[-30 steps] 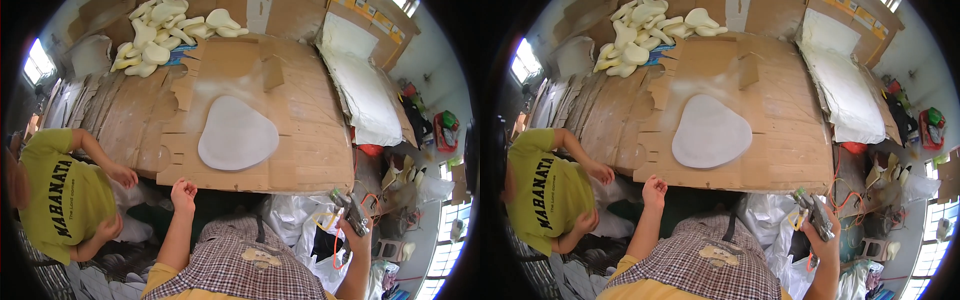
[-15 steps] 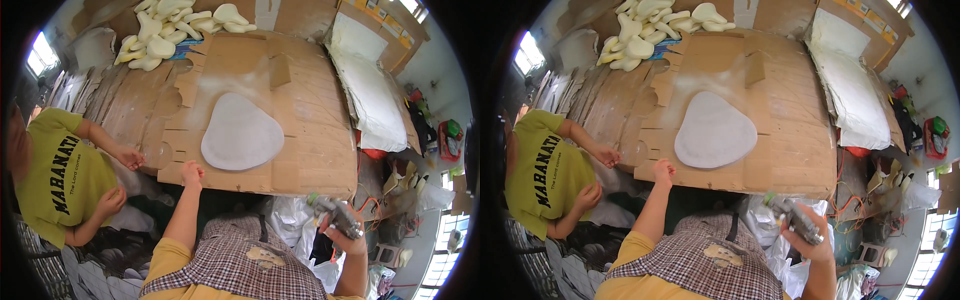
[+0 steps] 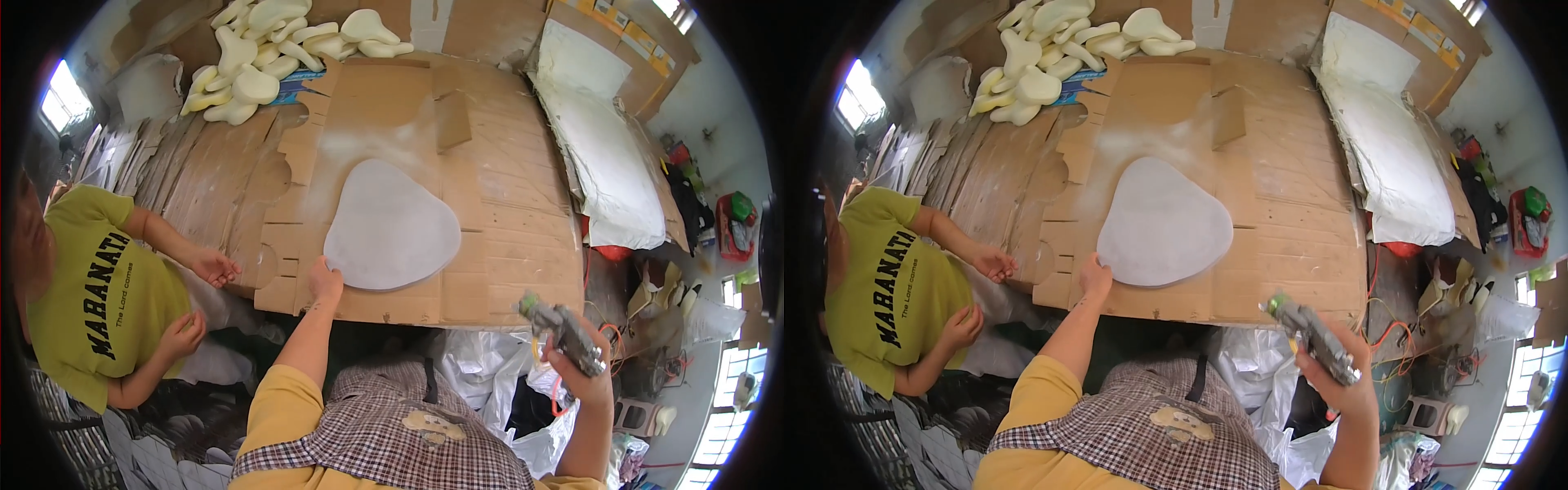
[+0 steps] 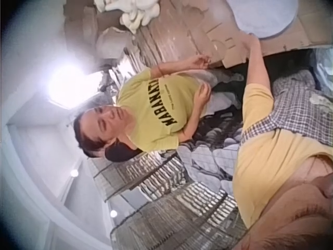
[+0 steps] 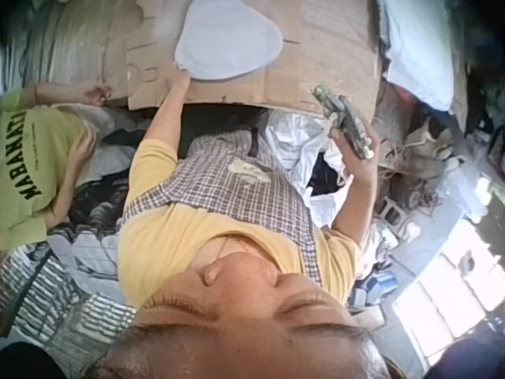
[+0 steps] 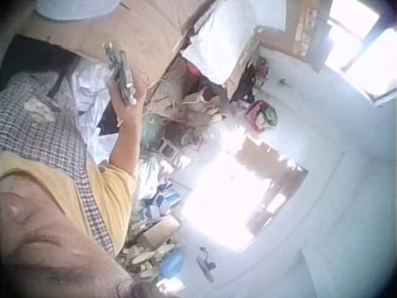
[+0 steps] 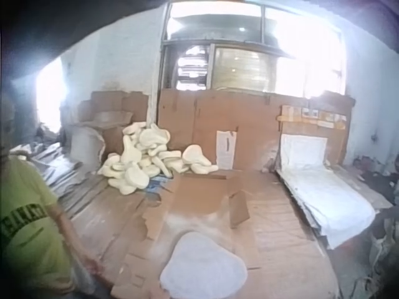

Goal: Applying spray adhesive to white foam pads and passing them to a coworker for assembly.

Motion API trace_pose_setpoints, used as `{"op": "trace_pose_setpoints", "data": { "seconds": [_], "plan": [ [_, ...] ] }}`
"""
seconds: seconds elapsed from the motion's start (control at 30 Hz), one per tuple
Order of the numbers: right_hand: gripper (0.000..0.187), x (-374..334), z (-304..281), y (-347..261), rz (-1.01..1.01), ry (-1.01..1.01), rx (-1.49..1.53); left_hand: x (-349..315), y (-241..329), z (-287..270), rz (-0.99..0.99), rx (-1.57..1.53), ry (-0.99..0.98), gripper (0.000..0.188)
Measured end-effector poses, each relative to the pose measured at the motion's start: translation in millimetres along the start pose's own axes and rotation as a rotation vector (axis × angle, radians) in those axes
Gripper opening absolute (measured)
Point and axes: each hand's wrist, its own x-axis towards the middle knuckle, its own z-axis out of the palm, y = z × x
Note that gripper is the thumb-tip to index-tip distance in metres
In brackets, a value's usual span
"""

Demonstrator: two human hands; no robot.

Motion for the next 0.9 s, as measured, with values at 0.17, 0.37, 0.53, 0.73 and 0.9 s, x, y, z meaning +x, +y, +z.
{"op": "trace_pose_setpoints", "data": {
  "seconds": [0.17,0.37,0.53,0.73,0.9],
  "plan": [
    [0.043,-6.8,-9.1,2.8,0.018,-0.024,-0.009,0.9,0.6,-2.5,-0.050,0.008,-0.078,0.039],
    [0.048,-30.8,-12.4,20.5,0.050,0.049,-0.014,-0.8,1.7,3.3,0.077,0.053,0.078,0.032],
    [0.046,-40.3,-2.4,21.6,-0.016,-0.199,0.054,12.8,2.6,10.5,-0.074,-0.163,-0.002,0.028],
    [0.047,-57.4,-20.9,29.3,0.164,0.079,0.030,5.0,14.7,5.0,-0.358,-0.841,0.009,0.031],
    [0.045,-59.5,-1.4,21.7,0.090,0.073,0.136,8.5,7.4,2.1,-0.379,-1.026,-0.099,0.034]
  ]
}}
